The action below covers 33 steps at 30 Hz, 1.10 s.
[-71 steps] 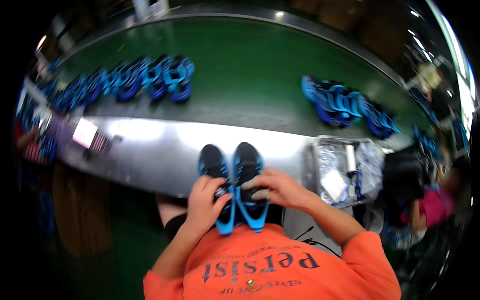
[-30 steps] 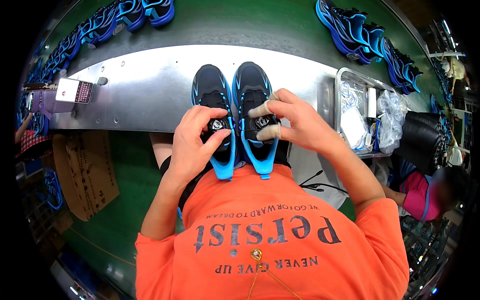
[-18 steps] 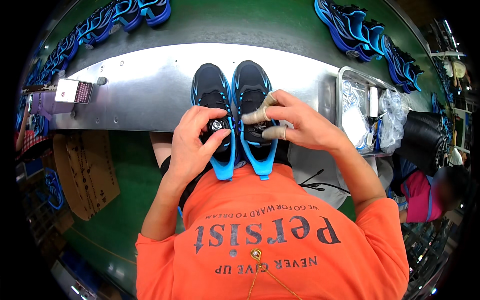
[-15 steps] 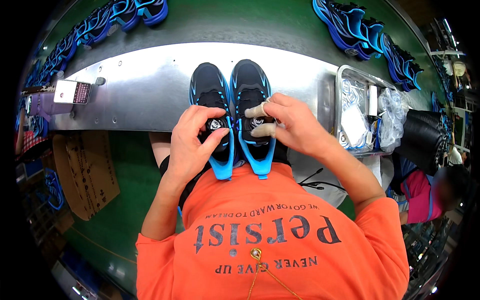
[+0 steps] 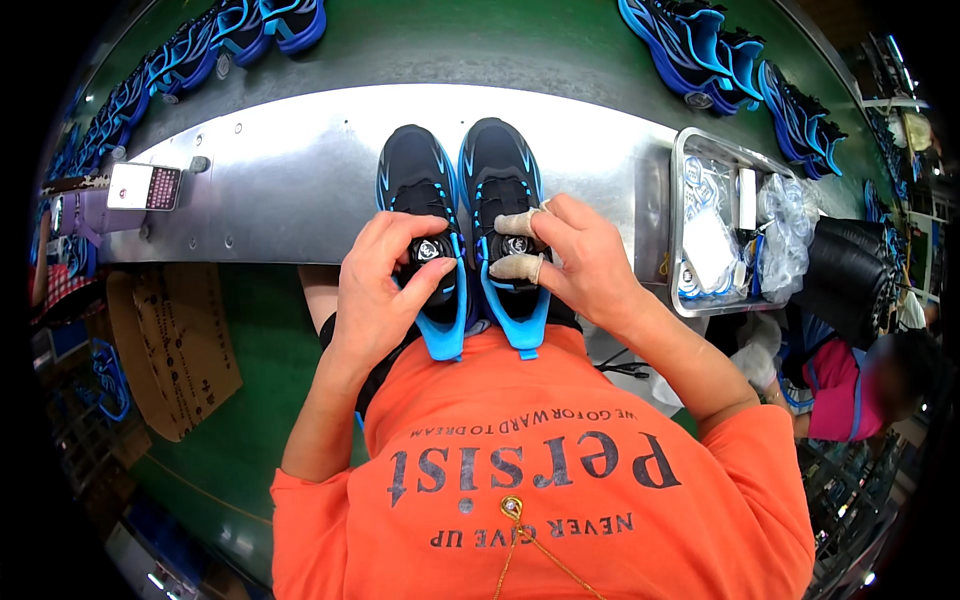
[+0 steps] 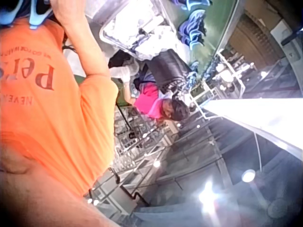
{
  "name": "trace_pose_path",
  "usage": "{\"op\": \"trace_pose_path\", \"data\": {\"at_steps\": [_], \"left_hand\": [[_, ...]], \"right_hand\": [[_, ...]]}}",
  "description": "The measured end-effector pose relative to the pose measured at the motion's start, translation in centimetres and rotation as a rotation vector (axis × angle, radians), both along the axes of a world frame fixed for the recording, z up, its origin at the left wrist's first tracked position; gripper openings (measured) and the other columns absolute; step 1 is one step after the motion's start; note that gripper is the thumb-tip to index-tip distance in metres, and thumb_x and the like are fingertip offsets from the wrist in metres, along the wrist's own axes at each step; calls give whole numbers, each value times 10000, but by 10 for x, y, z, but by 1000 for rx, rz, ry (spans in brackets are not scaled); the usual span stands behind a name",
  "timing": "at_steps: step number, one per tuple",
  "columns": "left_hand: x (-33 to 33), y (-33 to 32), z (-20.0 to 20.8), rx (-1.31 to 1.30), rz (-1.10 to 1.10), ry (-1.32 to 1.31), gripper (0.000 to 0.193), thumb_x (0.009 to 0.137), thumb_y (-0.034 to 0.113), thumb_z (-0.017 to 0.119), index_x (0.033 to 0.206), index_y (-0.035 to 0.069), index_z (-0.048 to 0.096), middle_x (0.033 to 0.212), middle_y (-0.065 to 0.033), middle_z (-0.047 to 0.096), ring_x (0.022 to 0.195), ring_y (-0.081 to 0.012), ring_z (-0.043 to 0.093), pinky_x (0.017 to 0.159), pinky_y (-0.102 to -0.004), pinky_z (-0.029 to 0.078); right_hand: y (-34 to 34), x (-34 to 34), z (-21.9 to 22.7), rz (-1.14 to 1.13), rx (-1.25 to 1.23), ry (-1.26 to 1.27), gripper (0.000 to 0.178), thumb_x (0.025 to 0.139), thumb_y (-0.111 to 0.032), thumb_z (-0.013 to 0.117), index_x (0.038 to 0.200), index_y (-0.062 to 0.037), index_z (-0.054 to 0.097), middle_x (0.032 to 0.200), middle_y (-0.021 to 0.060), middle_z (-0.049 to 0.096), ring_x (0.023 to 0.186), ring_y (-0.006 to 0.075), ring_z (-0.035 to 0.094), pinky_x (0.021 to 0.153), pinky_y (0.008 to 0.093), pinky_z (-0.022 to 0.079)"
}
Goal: The person performs shoe assembly by hand at a workstation, handling blue and black sneakers one at a time from a conveyor belt. They pick up a shoe, insert a component into the interior, and place it back onto the belt or a side tray.
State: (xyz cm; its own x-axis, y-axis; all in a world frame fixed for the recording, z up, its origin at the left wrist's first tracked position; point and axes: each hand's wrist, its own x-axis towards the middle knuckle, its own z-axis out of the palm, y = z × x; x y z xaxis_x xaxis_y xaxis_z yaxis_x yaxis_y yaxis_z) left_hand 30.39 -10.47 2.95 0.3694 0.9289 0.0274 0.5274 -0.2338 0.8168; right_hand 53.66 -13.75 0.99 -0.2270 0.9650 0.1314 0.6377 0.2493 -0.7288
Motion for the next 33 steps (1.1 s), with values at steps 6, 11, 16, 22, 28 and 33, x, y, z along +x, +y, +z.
{"op": "trace_pose_path", "data": {"at_steps": [6,11,16,22,28,33], "left_hand": [[-7,-1,-11,-29,-6,0,353,785,37,746,1132,46,685,983,-41,604,741,-129,510,695,-245,451],[-10,-2,-9,20,-23,-39,418,796,33,738,1206,46,656,953,-42,581,786,-136,515,730,-263,462],[-18,6,-12,-99,-77,-117,386,782,34,750,1161,52,675,902,-43,559,787,-152,532,729,-276,472],[-20,-9,-6,217,-24,-24,355,802,39,733,1152,50,673,1065,-89,641,857,-183,605,776,-297,506],[-21,-61,6,267,-301,159,337,896,252,697,1168,54,682,1031,-165,613,935,-330,590,806,-392,502],[26,-32,-15,-35,-394,398,222,977,299,566,1012,118,691,836,-164,655,788,-340,653,635,-451,510]], "right_hand": [[19,14,23,65,-86,138,297,811,-179,775,1092,-90,745,936,74,595,869,209,586,773,320,493],[29,14,25,45,-117,80,214,871,-133,719,1082,-95,733,950,105,615,843,250,627,738,337,515],[27,7,27,95,-144,78,193,887,-113,698,1072,-76,734,937,99,619,851,252,626,740,338,513],[31,12,28,45,-168,67,207,902,-103,680,1099,-81,739,896,75,613,849,202,601,789,327,489],[13,37,2,-97,-366,96,287,958,-131,642,1236,-66,665,973,70,659,898,153,618,819,311,502],[6,17,-3,-181,-432,221,338,967,-179,648,1271,-34,621,990,111,690,876,175,650,801,305,514]]}}
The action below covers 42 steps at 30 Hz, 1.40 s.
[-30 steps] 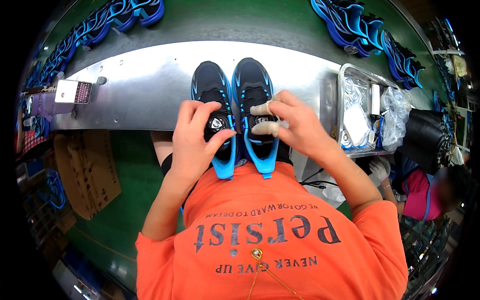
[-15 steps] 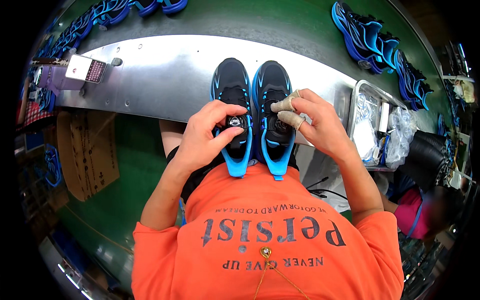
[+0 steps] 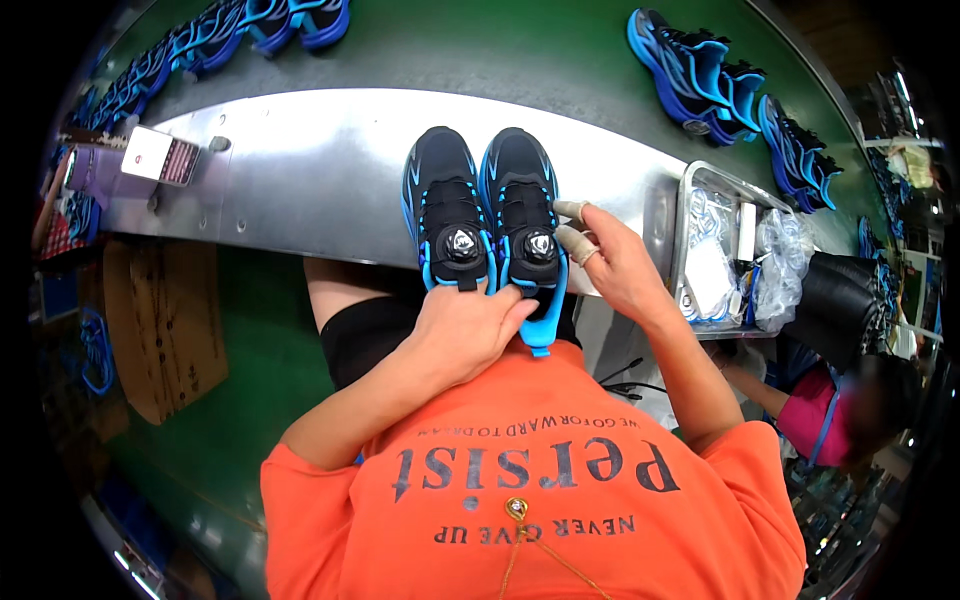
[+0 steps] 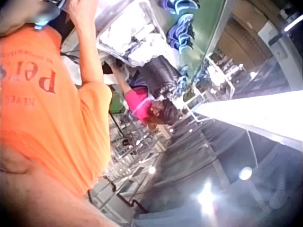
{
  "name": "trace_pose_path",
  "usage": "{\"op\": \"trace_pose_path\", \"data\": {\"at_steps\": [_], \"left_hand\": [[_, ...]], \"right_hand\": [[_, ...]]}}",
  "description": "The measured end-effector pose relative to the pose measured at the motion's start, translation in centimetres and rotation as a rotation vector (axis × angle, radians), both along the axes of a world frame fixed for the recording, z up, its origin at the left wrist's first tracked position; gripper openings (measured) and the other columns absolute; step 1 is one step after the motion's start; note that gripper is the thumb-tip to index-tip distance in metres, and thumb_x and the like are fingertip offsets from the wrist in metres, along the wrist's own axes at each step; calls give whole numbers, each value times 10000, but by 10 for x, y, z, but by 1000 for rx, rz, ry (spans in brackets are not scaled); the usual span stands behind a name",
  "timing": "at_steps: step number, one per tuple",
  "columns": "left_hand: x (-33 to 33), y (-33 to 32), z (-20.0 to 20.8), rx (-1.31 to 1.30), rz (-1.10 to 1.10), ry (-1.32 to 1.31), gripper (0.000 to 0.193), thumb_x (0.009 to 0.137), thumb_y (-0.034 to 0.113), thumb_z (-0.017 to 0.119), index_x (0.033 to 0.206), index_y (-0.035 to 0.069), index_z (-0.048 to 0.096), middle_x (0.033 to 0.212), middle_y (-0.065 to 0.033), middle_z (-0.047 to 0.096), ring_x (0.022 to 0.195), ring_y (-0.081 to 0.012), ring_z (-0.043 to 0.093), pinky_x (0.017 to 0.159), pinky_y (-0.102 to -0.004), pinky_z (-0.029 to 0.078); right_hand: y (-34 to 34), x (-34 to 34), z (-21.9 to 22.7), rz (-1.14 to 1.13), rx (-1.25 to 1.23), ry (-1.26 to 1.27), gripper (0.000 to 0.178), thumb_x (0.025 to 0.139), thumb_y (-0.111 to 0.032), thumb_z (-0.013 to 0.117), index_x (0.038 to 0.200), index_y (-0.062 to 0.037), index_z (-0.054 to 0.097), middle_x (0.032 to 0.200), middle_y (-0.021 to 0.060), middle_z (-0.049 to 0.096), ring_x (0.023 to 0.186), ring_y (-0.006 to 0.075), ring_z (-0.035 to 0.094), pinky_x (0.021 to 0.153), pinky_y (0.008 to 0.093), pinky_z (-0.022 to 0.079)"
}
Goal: The person performs shoe assembly by hand at a workstation, handling blue and black sneakers one at a time from a conveyor belt. They pick up a shoe, insert a component into the interior, and place it back onto the belt or a side tray.
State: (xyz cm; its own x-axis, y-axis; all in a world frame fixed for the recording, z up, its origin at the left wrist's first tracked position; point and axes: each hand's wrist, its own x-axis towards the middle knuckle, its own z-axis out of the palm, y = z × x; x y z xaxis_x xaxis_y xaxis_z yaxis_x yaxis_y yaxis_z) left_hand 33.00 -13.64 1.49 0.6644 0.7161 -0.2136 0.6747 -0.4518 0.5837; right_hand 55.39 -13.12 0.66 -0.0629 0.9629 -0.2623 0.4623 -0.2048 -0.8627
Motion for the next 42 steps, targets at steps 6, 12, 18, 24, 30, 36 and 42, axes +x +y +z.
{"op": "trace_pose_path", "data": {"at_steps": [6,12,18,24,30,36,42], "left_hand": [[-17,139,-7,432,7,-117,315,1007,256,480,1013,28,697,939,-201,688,878,-391,646,775,-472,502],[8,231,37,755,400,-251,352,1010,295,518,1120,-1,675,1061,-191,685,993,-380,620,874,-434,477],[0,118,-53,151,72,-330,230,934,196,581,1055,23,672,1041,-204,665,1006,-398,620,890,-461,493],[-27,77,-52,-92,230,-268,192,925,167,638,1042,35,712,1013,-152,697,922,-307,664,811,-371,525],[-6,210,-29,763,275,-331,401,793,65,722,1180,33,625,1227,-149,633,1056,-355,570,940,-404,468],[5,301,-45,717,447,121,455,791,99,733,1214,64,568,1258,-144,576,1011,-373,591,883,-444,502],[7,225,-10,724,323,54,101,877,100,593,973,67,584,980,-149,616,817,-377,663,686,-473,543]], "right_hand": [[18,62,19,-74,101,-151,286,958,-147,664,1223,-41,681,1020,48,694,906,124,612,822,275,498],[76,163,31,-108,450,-655,492,812,-308,805,1261,-157,670,1138,133,649,1081,312,586,968,393,466],[151,257,-22,-95,195,-1015,858,665,-568,846,1426,-364,507,1430,351,409,1317,519,424,1087,536,387],[195,249,-17,-70,235,-887,517,752,-463,792,1093,-78,747,1058,217,708,1005,359,668,907,423,516],[146,151,43,-90,112,-307,464,798,-469,769,968,-38,753,804,122,714,751,225,669,733,356,522],[35,47,41,291,293,-610,383,758,-432,797,981,-125,747,863,189,617,793,384,638,689,450,522],[-16,64,64,321,116,-373,295,793,-352,787,986,-133,748,913,142,642,806,330,659,699,418,529]]}}
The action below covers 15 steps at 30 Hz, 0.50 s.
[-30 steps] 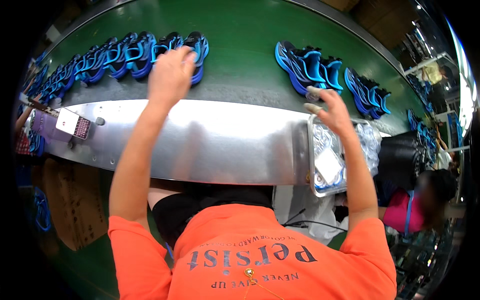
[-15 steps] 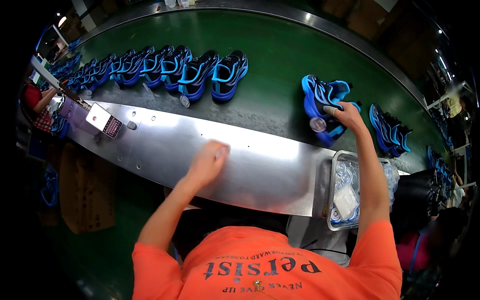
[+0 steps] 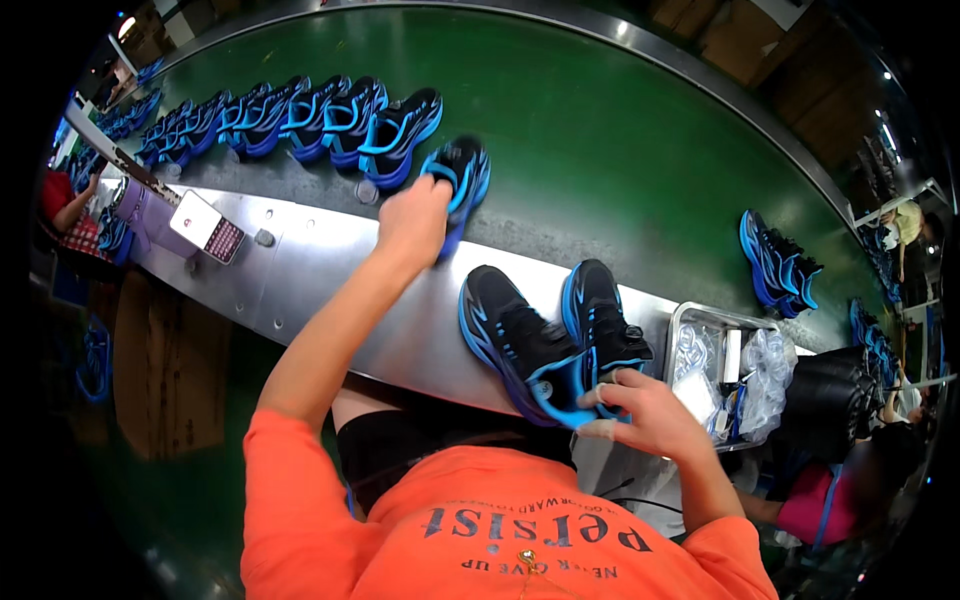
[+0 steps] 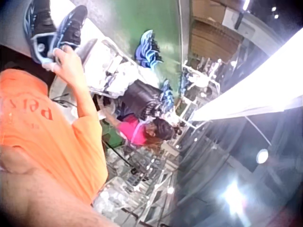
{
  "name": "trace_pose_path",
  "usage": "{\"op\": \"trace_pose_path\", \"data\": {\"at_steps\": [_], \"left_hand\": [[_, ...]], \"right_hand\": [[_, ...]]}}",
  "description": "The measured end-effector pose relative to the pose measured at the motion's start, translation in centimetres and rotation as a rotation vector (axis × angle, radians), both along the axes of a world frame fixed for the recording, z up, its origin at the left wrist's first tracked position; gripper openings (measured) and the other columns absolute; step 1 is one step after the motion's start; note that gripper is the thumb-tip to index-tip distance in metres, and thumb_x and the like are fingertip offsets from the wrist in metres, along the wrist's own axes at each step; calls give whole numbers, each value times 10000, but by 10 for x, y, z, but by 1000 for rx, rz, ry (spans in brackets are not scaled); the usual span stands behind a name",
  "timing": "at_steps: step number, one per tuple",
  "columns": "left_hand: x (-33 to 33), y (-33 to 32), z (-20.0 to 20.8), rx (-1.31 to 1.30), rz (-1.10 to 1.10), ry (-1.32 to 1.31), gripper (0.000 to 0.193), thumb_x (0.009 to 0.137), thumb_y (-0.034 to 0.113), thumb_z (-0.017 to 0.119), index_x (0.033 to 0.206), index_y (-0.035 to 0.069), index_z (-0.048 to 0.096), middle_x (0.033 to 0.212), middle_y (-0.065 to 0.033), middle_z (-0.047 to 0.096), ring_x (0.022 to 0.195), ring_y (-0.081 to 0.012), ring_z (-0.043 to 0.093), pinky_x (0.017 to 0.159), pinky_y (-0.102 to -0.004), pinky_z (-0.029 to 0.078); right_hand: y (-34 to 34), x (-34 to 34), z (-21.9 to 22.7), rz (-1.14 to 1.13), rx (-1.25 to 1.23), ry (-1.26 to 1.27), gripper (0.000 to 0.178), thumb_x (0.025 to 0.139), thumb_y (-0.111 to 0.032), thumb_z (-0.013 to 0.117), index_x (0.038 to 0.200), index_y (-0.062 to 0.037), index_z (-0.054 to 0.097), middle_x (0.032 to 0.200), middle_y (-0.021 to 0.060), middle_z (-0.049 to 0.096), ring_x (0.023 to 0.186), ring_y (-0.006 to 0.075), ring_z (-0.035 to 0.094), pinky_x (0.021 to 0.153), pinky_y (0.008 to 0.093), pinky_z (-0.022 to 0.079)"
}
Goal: The person performs shoe assembly by hand at a workstation, handling blue and black sneakers one at a time from a conveyor belt. They pick up a shoe, insert a component into the interior, and place it back onto the belt or a side tray.
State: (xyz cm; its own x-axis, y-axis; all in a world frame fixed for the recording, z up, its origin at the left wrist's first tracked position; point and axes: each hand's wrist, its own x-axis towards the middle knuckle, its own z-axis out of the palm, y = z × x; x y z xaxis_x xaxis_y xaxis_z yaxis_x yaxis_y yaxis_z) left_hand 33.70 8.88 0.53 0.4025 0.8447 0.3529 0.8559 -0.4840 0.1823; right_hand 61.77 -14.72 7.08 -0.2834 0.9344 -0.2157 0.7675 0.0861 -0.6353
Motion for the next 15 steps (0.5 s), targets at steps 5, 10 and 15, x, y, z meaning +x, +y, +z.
{"op": "trace_pose_path", "data": {"at_steps": [5,10,15], "left_hand": [[-49,-186,28,-286,-8,-115,196,814,79,725,985,70,629,930,-121,597,781,-358,635,658,-437,508],[-36,-242,5,-251,38,-372,211,805,40,738,996,40,650,912,-99,613,731,-301,636,605,-378,505],[-34,-242,1,-231,53,-484,231,784,0,738,997,31,652,912,-99,614,729,-297,637,619,-370,514]], "right_hand": [[45,-14,32,143,145,339,144,852,-148,714,976,-89,757,902,96,705,813,268,677,734,339,531],[108,-85,0,170,136,318,271,865,-134,722,1134,-110,735,913,70,654,785,183,583,738,308,490],[140,-126,-29,487,70,340,464,845,-137,747,1298,-212,675,932,56,584,892,197,535,822,328,465]]}}
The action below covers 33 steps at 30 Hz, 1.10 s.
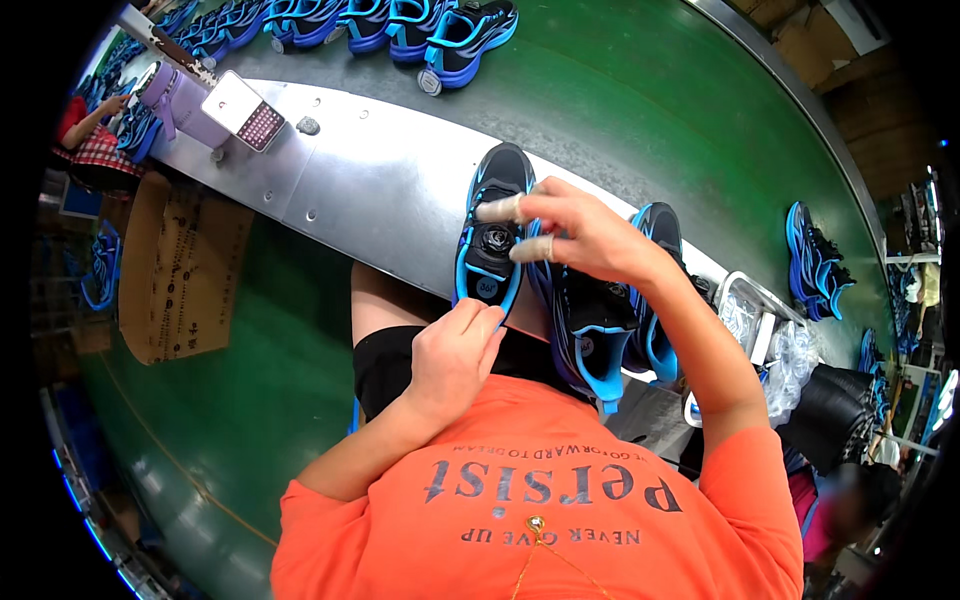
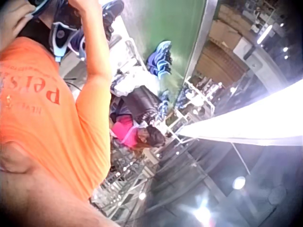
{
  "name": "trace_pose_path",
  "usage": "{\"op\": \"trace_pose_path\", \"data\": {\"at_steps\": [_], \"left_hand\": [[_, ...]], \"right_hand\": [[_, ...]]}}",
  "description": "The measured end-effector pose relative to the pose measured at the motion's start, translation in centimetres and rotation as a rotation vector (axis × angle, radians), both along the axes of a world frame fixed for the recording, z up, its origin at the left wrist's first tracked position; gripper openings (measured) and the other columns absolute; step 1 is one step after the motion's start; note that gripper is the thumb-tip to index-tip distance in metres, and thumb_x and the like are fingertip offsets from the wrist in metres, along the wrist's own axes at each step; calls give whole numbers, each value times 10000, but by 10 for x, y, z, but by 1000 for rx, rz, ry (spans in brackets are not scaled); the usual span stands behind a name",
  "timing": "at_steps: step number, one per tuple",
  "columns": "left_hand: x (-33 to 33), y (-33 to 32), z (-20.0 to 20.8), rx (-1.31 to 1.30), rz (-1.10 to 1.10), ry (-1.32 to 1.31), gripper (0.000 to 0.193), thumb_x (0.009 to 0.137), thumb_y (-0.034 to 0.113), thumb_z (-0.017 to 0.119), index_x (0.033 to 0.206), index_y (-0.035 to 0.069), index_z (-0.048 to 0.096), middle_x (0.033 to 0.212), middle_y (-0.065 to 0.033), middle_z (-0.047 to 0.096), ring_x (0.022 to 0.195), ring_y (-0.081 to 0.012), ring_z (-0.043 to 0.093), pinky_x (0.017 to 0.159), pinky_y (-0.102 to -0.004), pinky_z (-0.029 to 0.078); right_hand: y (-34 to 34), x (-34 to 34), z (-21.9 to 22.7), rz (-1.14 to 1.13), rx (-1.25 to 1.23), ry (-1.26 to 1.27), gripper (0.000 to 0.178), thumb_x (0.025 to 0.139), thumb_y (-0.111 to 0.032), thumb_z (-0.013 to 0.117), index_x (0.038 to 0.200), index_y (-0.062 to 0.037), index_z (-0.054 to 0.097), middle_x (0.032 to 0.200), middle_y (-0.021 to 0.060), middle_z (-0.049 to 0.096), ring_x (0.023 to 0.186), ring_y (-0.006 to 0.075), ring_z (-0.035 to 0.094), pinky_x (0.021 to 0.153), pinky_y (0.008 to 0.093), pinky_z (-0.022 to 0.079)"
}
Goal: The person performs shoe assembly by hand at a workstation, handling blue and black sneakers one at a time from a conveyor belt. They pick up a shoe, insert a component into the interior, and place it back onto the belt or a side tray.
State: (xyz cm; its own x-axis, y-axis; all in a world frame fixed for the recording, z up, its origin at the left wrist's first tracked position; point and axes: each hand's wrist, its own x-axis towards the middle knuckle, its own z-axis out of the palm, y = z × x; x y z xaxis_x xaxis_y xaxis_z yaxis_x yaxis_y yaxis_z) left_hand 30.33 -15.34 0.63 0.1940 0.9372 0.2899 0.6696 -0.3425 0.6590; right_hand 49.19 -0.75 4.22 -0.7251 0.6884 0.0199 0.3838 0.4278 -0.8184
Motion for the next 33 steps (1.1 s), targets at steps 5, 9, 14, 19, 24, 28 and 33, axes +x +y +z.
{"op": "trace_pose_path", "data": {"at_steps": [5,9,14,19,24,28,33], "left_hand": [[0,2,-2,-26,5,-44,225,780,-4,733,985,32,648,913,-101,612,746,-307,637,632,-379,514],[0,1,-4,-31,-1,-27,231,776,-2,731,988,33,646,916,-104,607,764,-313,636,642,-387,514],[-1,2,-3,-27,5,-35,224,776,2,731,980,31,642,919,-107,605,773,-317,636,647,-387,515],[1,1,-7,-19,1,-59,229,779,4,734,986,24,637,924,-113,607,781,-320,638,655,-386,517],[0,1,-3,-48,-12,-63,245,792,26,741,1010,18,631,930,-122,606,796,-345,636,666,-400,519],[-10,17,-12,-208,-63,7,212,829,87,729,1011,33,631,938,-147,606,830,-395,622,692,-445,511],[-23,134,-7,103,-79,136,261,835,91,703,1085,69,632,989,-173,637,913,-404,630,772,-456,518]], "right_hand": [[-5,-17,-17,2,95,-20,377,845,-184,741,1216,-222,690,852,113,546,823,303,585,758,386,503],[-24,-32,-25,-151,235,-40,301,838,-186,748,1134,-159,700,867,121,576,806,326,611,723,396,518],[-13,-26,-18,-86,153,-68,329,829,-188,761,1148,-140,693,898,117,589,853,295,618,759,368,518],[-13,-27,-21,-45,190,-64,364,822,-174,765,1176,-144,688,894,131,585,893,302,609,759,383,506],[-21,-33,-25,-163,246,-86,344,846,-216,751,1159,-88,690,931,148,640,788,296,633,714,386,522],[-17,-10,11,-234,65,-47,299,870,-196,733,1144,-77,710,975,135,662,827,235,642,763,332,517],[-40,56,51,-505,39,18,272,901,-142,710,1167,-90,710,970,99,665,852,177,628,773,302,508]]}}
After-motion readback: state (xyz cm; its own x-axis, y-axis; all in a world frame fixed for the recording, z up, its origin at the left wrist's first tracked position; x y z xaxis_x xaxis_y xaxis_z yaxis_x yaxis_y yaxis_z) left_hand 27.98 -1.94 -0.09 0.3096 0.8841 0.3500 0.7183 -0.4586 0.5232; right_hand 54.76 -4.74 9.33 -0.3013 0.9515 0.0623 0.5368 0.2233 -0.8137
